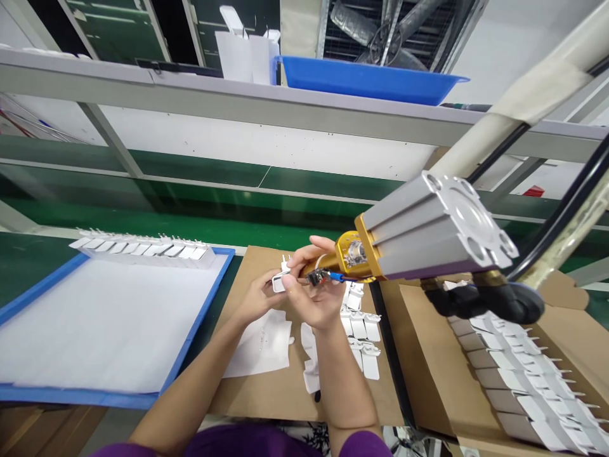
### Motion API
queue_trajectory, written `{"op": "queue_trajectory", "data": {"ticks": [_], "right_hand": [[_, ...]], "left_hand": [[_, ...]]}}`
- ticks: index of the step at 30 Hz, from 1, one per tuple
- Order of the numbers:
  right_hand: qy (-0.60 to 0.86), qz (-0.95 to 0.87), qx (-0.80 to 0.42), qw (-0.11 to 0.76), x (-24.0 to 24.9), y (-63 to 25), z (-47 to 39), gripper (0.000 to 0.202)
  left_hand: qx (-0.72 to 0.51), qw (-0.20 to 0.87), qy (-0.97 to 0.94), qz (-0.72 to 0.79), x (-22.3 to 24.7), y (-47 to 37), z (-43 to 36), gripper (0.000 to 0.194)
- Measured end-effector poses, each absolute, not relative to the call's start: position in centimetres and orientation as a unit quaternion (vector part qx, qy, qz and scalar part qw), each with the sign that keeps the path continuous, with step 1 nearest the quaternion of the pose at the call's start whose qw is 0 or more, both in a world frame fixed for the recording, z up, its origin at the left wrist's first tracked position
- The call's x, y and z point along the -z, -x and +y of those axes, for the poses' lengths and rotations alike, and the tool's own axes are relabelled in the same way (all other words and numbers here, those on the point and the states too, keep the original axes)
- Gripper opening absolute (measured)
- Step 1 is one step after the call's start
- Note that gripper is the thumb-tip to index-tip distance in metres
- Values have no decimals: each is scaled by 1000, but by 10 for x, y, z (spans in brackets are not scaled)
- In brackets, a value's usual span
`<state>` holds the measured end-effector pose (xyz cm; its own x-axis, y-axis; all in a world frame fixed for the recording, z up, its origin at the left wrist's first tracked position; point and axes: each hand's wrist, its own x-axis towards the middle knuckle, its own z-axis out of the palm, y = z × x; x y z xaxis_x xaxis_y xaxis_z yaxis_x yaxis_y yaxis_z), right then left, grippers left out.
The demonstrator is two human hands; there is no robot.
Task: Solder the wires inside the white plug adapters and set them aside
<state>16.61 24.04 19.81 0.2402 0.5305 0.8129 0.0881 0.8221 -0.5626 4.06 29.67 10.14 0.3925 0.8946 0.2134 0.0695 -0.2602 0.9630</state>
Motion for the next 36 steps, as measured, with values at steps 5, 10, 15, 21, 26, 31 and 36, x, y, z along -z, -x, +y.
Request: {"op": "queue_trajectory", "data": {"ticks": [5,10,15,21,26,31,36], "right_hand": [[254,-606,-151,739,-200,-162,236,48],[240,-601,-163,745,-200,-162,236,50],[247,-599,-163,744,-199,-162,236,47],[244,-595,-157,749,-195,-163,238,42],[233,-596,-160,751,-196,-163,239,47],[231,-596,-165,751,-198,-163,239,50],[217,-598,-175,751,-196,-165,239,50]], "left_hand": [[-435,562,-635,303,-97,-56,287,40],[-459,593,-602,274,-97,-64,280,45],[-469,603,-588,266,-97,-66,277,49],[-478,614,-572,258,-100,-66,275,49],[-484,623,-563,245,-101,-65,275,50],[-470,619,-579,246,-101,-63,276,48],[-441,601,-568,348,-91,-59,287,49]]}}
